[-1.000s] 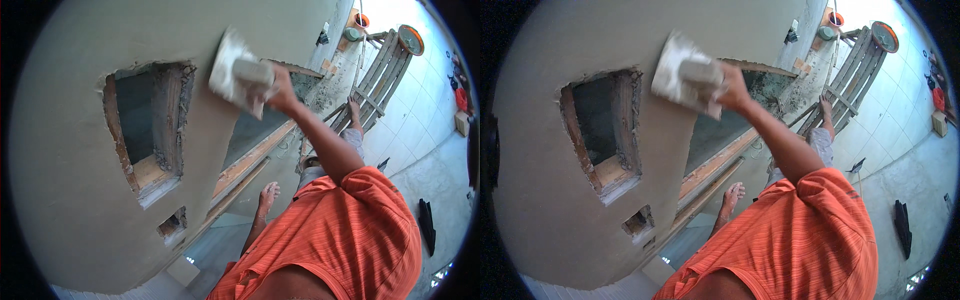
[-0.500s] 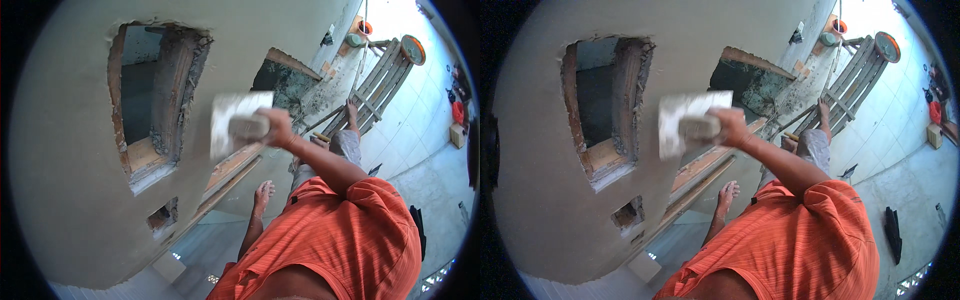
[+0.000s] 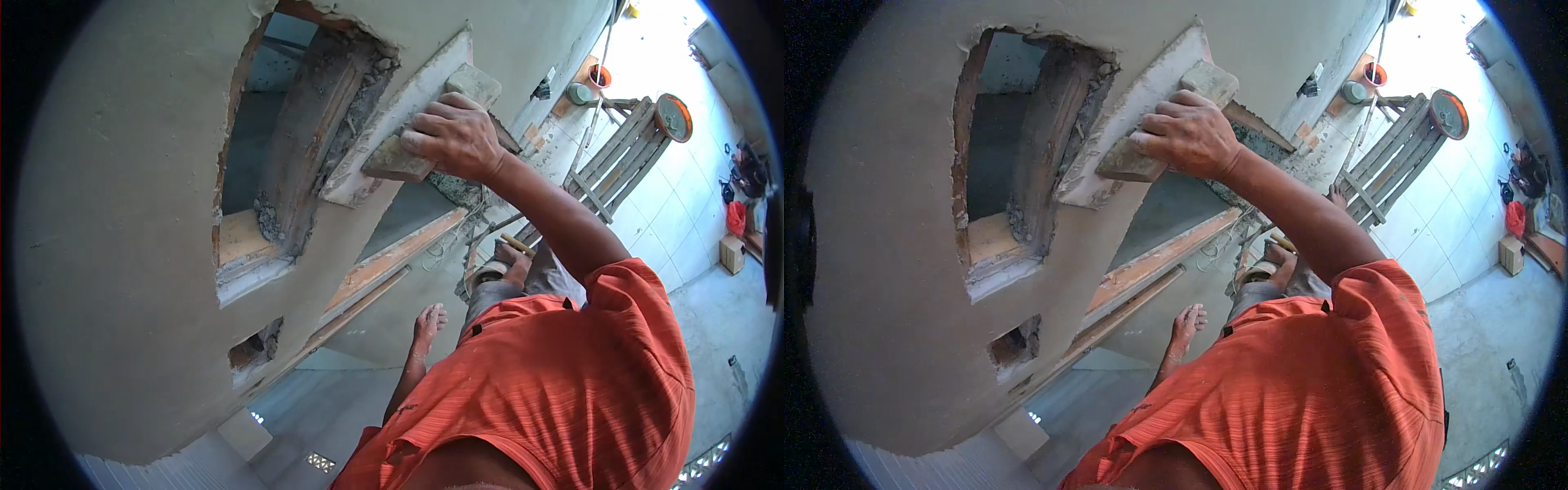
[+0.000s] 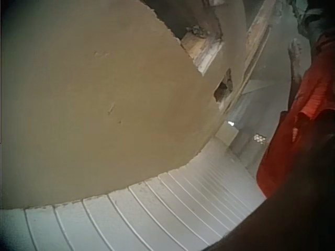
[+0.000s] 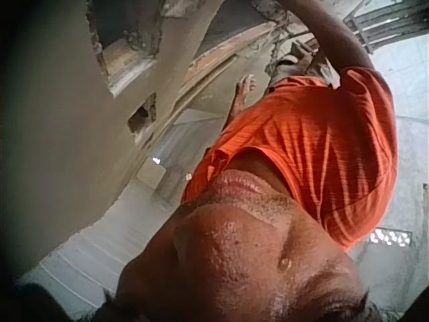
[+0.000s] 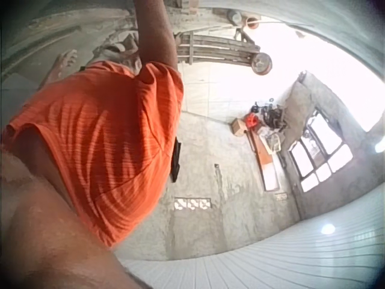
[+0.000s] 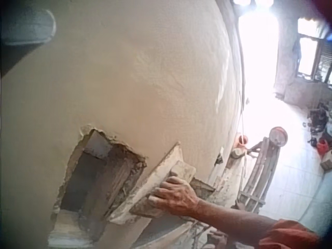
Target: The person smooths plaster onto a wall and around wall openings using a float, scoops more plaster mixture from a bucket onto the float, and applies it to the wall edges.
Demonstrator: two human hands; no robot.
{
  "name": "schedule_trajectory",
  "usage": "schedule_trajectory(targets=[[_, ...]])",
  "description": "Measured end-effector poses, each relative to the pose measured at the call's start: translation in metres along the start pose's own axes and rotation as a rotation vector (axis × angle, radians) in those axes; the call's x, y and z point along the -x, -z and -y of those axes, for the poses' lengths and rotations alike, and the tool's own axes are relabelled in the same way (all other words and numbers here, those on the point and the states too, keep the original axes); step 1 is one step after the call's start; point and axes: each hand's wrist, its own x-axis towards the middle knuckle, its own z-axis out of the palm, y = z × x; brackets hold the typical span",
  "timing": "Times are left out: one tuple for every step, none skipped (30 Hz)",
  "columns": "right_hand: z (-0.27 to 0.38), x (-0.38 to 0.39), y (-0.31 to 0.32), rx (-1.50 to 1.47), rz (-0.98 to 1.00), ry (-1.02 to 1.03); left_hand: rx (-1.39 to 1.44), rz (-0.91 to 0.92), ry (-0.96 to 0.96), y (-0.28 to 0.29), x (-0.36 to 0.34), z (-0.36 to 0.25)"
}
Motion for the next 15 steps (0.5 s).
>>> schedule_trajectory(targets=[[0.005, 0.010, -0.008, -0.032, 0.035, -0.053, 0.005, 0.000, 0.006, 0.001, 0.000, 0.003], [0.010, 0.021, -0.016, -0.063, 0.066, -0.104, 0.020, 0.010, 0.010, 0.003, -0.003, 0.004], [0.018, 0.034, -0.021, -0.098, 0.166, -0.138, 0.033, 0.019, 0.015, 0.003, -0.004, 0.005], [0.025, 0.052, -0.028, -0.100, 0.163, -0.136, 0.033, 0.016, 0.013, 0.003, -0.002, 0.007], [0.027, 0.073, -0.035, -0.178, 0.255, -0.206, 0.023, 0.025, 0.022, 0.003, -0.005, 0.004], [0.026, 0.086, -0.038, -0.263, 0.344, -0.276, 0.012, 0.030, 0.033, 0.006, -0.007, 0.001], [0.025, 0.093, -0.039, -0.269, 0.335, -0.278, 0.005, 0.021, 0.034, 0.010, -0.006, -0.004], [0.024, 0.102, -0.036, -0.382, 0.118, -0.521, -0.015, 0.014, 0.013, 0.006, -0.005, -0.012], [0.025, 0.108, -0.037, -0.488, -0.108, -0.759, -0.034, 0.006, -0.007, 0.003, -0.005, -0.020], [0.024, 0.089, -0.026, -0.643, -0.318, -0.910, -0.029, -0.006, 0.005, 0.004, 0.001, -0.021], [0.014, 0.075, -0.019, -0.752, -0.569, -0.980, -0.047, 0.000, -0.022, 0.003, 0.002, -0.028], [-0.005, 0.076, -0.024, -0.894, -0.672, -1.134, -0.065, 0.003, -0.059, 0.002, -0.001, -0.036], [-0.023, 0.071, -0.024, -0.961, -0.661, -1.193, -0.068, 0.004, -0.060, 0.001, -0.002, -0.039], [-0.030, 0.066, -0.022, -1.032, -0.645, -1.255, -0.072, -0.001, -0.082, 0.003, -0.001, -0.038], [-0.026, 0.061, -0.023, -1.036, -0.645, -1.258, -0.075, -0.006, -0.104, 0.005, 0.000, -0.036]])
